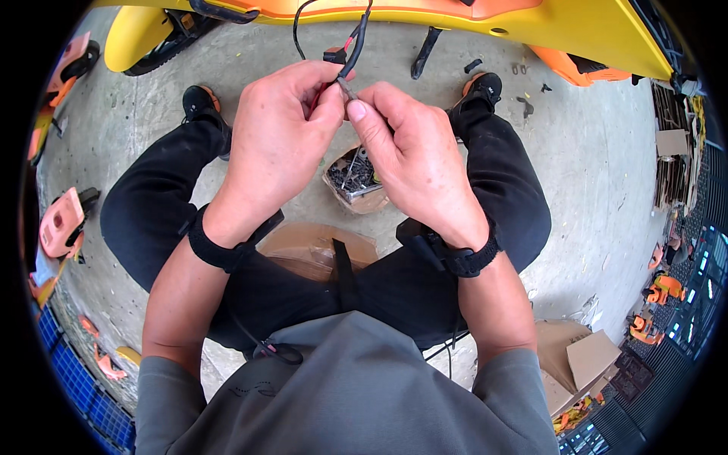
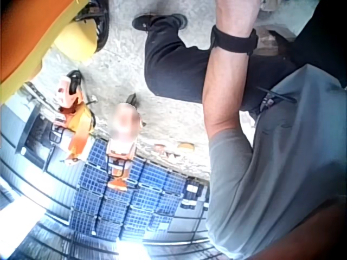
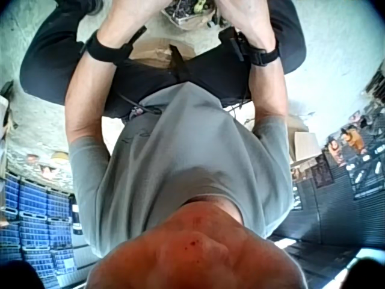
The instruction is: The person joins wires together by hand, checking several wire connections and a fuse holder while sitting near the base of a yellow vehicle.
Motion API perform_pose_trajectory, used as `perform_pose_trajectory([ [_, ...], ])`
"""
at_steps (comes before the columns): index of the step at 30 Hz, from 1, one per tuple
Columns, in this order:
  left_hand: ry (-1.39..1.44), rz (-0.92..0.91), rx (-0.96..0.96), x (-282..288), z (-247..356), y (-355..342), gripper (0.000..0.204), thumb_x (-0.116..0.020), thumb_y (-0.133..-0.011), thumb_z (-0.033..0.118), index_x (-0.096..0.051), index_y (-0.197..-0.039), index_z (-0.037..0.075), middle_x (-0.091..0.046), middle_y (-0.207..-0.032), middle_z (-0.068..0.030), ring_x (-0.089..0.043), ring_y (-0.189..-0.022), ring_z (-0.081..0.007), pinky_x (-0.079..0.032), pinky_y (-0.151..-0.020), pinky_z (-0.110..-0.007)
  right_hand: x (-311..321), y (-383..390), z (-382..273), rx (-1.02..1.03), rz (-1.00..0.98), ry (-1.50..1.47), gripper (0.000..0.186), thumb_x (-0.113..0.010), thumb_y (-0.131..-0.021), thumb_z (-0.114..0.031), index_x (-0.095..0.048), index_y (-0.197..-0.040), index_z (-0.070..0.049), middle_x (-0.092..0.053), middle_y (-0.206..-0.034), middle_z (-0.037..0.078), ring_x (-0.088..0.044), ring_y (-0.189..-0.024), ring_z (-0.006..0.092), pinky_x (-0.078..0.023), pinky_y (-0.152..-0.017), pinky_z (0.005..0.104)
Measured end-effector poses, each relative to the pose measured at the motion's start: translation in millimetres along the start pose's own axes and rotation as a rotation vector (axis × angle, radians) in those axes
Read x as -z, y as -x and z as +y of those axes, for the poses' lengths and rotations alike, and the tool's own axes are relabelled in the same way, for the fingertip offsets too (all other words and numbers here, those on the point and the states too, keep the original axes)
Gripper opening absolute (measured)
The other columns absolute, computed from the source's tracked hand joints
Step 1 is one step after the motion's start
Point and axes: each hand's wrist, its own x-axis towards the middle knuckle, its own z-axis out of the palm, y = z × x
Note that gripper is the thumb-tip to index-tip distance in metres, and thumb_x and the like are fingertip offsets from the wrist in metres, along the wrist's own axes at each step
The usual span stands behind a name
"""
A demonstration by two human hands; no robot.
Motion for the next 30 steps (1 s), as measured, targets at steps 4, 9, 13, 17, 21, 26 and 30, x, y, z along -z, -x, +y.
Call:
perform_pose_trajectory([
  [4, -0.006, 0.013, -0.015, 0.5, 0.7, -0.6, 0.013, -0.061, -0.084, 0.005, -0.067, -0.092, -0.003, -0.058, -0.06, -0.009, -0.05, -0.051, -0.0123, -0.043, -0.052, -0.028, -7.8, -1.1, 2.1, 0.048, 0.111, 0.045, 0.016, -0.058, -0.095, -0.015, -0.059, -0.091, 0.001, -0.056, -0.061, 0.016, -0.054, -0.053, 0.0274, -0.044, -0.053, 0.0347],
  [9, -0.027, 0.015, -0.008, 0.5, 2.9, -2.3, 0.013, -0.062, -0.084, 0.007, -0.067, -0.091, -0.003, -0.057, -0.058, -0.0094, -0.049, -0.049, -0.0131, -0.042, -0.051, -0.029, -17.6, 1.0, -0.4, 0.072, 0.225, 0.135, 0.012, -0.059, -0.094, -0.011, -0.059, -0.091, 0.0, -0.057, -0.061, 0.015, -0.057, -0.053, 0.0303, -0.045, -0.052, 0.0358],
  [13, 0.013, 0.017, 0.012, -1.2, 6.1, -2.2, 0.013, -0.062, -0.084, 0.007, -0.067, -0.09, -0.003, -0.057, -0.058, -0.009, -0.049, -0.049, -0.0126, -0.041, -0.05, -0.029, -21.5, -2.2, 4.0, 0.139, 0.319, 0.209, 0.011, -0.058, -0.095, -0.01, -0.059, -0.092, 0.001, -0.057, -0.061, 0.016, -0.058, -0.053, 0.0301, -0.045, -0.052, 0.0352],
  [17, 0.059, 0.013, 0.05, 0.2, 5.7, -3.7, 0.013, -0.062, -0.084, 0.007, -0.067, -0.089, -0.003, -0.057, -0.058, -0.0088, -0.049, -0.049, -0.0121, -0.041, -0.05, -0.029, -20.8, -4.7, -0.7, 0.067, 0.311, 0.11, 0.012, -0.058, -0.095, -0.01, -0.059, -0.092, 0.001, -0.058, -0.062, 0.015, -0.058, -0.053, 0.0296, -0.044, -0.051, 0.034],
  [21, 0.039, 0.01, 0.018, 2.1, 5.0, -5.0, 0.013, -0.061, -0.084, 0.008, -0.067, -0.089, -0.003, -0.057, -0.058, -0.0103, -0.05, -0.049, -0.0141, -0.042, -0.051, -0.03, -17.8, -4.3, 0.5, -0.048, 0.244, -0.114, 0.013, -0.057, -0.096, -0.011, -0.06, -0.091, 0.001, -0.058, -0.063, 0.015, -0.057, -0.053, 0.0287, -0.044, -0.051, 0.0323],
  [26, -0.015, 0.021, -0.033, -0.5, 2.8, -5.2, 0.013, -0.06, -0.084, 0.008, -0.066, -0.089, -0.003, -0.058, -0.06, -0.0138, -0.052, -0.05, -0.0201, -0.043, -0.053, -0.032, -21.1, -7.2, 5.6, 0.185, 0.391, 0.39, 0.012, -0.056, -0.095, -0.013, -0.058, -0.092, -0.001, -0.06, -0.069, 0.017, -0.06, -0.06, 0.0357, -0.047, -0.054, 0.039],
  [30, -0.062, 0.009, -0.014, -4.0, 0.8, -1.4, 0.014, -0.058, -0.086, 0.008, -0.066, -0.089, -0.003, -0.06, -0.065, -0.0162, -0.057, -0.055, -0.0268, -0.045, -0.056, -0.036, -25.2, -10.8, 9.0, 0.212, 0.365, 0.473, 0.016, -0.055, -0.096, -0.018, -0.054, -0.091, -0.002, -0.06, -0.071, 0.019, -0.059, -0.064, 0.0406, -0.046, -0.056, 0.046],
])
